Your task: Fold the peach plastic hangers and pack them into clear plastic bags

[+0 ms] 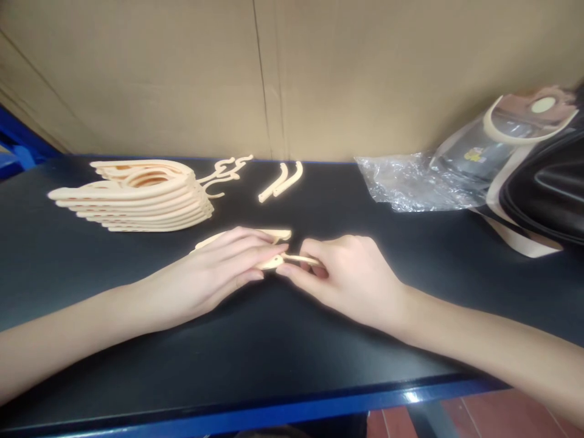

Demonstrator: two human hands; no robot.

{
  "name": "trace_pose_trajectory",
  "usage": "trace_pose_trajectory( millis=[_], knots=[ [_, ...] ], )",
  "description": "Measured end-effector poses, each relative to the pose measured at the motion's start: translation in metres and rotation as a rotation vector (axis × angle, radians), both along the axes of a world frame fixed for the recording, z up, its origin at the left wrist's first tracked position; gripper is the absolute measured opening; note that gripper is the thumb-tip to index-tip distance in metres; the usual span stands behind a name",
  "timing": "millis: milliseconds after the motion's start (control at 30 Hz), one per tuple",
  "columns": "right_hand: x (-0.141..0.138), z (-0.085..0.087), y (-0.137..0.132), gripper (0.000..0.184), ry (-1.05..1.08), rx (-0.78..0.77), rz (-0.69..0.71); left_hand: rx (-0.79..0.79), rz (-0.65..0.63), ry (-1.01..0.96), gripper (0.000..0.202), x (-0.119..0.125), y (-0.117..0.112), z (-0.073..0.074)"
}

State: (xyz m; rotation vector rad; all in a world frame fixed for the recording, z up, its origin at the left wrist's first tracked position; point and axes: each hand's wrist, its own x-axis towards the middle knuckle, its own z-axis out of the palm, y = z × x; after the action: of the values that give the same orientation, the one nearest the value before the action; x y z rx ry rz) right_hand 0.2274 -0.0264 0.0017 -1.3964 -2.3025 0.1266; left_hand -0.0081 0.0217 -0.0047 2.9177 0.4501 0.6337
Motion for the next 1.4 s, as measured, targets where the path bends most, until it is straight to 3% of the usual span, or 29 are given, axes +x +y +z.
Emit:
trace_pose_trajectory(
  millis=[767,1033,1200,1400],
  knots=[
    [0.002,0.001,0.0,0.05,-0.077,0.067,-0.001,0.029,0.004,-0.033,0.032,0.002,-0.001,-0.002],
    [0.005,0.004,0.001,0.035,-0.037,-0.028,0.181,0.021,-0.021,-0.04,0.031,0.001,-0.003,-0.001],
    [0.007,0.001,0.001,0.035,-0.085,0.032,0.243,-0.047,-0.037,-0.065,0.029,0.0,-0.005,0.001],
    [0.005,0.001,0.001,0.038,-0.148,0.22,0.298,-0.266,-0.03,-0.064,0.024,0.001,-0.006,0.009]
  ],
)
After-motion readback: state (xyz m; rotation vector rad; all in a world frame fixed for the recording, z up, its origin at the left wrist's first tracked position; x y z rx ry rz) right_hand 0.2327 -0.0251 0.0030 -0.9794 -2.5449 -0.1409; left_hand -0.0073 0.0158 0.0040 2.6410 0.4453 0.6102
